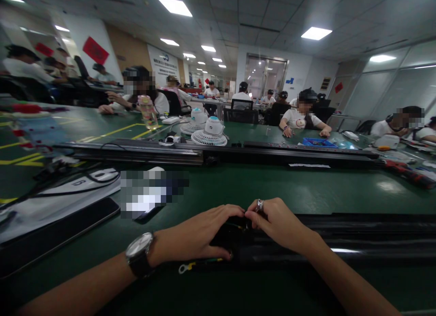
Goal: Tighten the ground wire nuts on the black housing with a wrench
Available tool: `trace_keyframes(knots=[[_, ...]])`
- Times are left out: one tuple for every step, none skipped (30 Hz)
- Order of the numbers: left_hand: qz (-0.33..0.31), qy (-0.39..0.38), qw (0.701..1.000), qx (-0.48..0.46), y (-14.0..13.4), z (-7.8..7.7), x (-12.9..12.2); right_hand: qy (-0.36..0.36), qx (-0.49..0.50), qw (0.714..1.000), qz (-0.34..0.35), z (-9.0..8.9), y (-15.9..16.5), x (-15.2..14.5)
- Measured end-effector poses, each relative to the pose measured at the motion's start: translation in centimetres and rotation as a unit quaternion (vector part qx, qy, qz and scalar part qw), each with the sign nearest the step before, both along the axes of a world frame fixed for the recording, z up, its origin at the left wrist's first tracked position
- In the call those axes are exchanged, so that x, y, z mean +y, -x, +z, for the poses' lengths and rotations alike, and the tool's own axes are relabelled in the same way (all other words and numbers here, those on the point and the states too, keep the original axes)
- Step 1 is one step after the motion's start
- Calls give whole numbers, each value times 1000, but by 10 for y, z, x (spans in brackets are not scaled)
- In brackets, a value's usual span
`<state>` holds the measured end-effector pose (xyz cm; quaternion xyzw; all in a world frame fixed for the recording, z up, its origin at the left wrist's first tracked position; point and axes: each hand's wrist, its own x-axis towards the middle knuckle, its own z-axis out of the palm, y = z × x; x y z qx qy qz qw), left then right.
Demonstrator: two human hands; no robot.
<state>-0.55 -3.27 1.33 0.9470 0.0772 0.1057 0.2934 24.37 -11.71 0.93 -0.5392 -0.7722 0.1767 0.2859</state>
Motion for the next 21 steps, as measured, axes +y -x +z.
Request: trace_keyframes(knots=[[-1, 0, 1000, -1, 0, 0, 0, -2, -3, 1000, 1, 0, 0, 0], [-3, 0, 1000, -2, 0, 0, 0, -4, -7, 1000, 2, -1, 0, 1], [-5, 0, 1000, -3, 0, 0, 1, -6, -10, 1000, 4, -1, 0, 1], [-8, 0, 1000, -5, 0, -1, 1, -8, -13, 1000, 8, -2, 0, 1], [-10, 0, 1000, -7, -1, -1, 1, -9, -17, 1000, 13, -2, -1, 1], [-12, 0, 1000, -7, -1, -1, 1, -11, -21, 1000, 19, -2, -1, 1], [-13, 0, 1000, -6, -1, -1, 2, -12, -26, 999, 27, -1, -2, 1], [-11, 0, 1000, -2, 0, -1, 2, -13, -30, 999, 34, -1, -3, 0], [-8, 1, 1000, 1, 0, -2, 2, -15, -34, 998, 42, 0, -3, 0], [-3, 3, 1000, 3, 0, -2, 1, -17, -37, 998, 47, 0, -4, 0], [1, 6, 1000, 3, 1, -2, 1, -19, -39, 998, 50, 0, -5, 0], [4, 10, 1000, 1, 1, -2, 1, -21, -40, 998, 50, 1, -5, 0], [7, 13, 1000, -3, 2, -2, 1, -23, -38, 998, 47, 1, -5, 0], [9, 15, 1000, -5, 2, -2, 1, -24, -36, 998, 42, 1, -6, 0], [10, 16, 1000, -7, 2, -2, 1, -24, -32, 999, 36, 1, -5, 0], [10, 15, 1000, -8, 3, -2, 1, -23, -27, 999, 29, 1, -5, 0], [9, 13, 1000, -9, 3, -2, 1, -22, -22, 999, 23, 2, -5, 0], [7, 11, 1000, -9, 3, -2, 1, -20, -18, 999, 18, 2, -5, 0], [4, 9, 1000, -9, 2, -2, 1, -18, -14, 1000, 15, 2, -4, 0], [2, 7, 1000, -7, 2, -2, 1, -16, -12, 1000, 13, 3, -4, 0], [0, 4, 1000, -6, 2, -2, 2, -14, -10, 1000, 13, 3, -3, 0]])
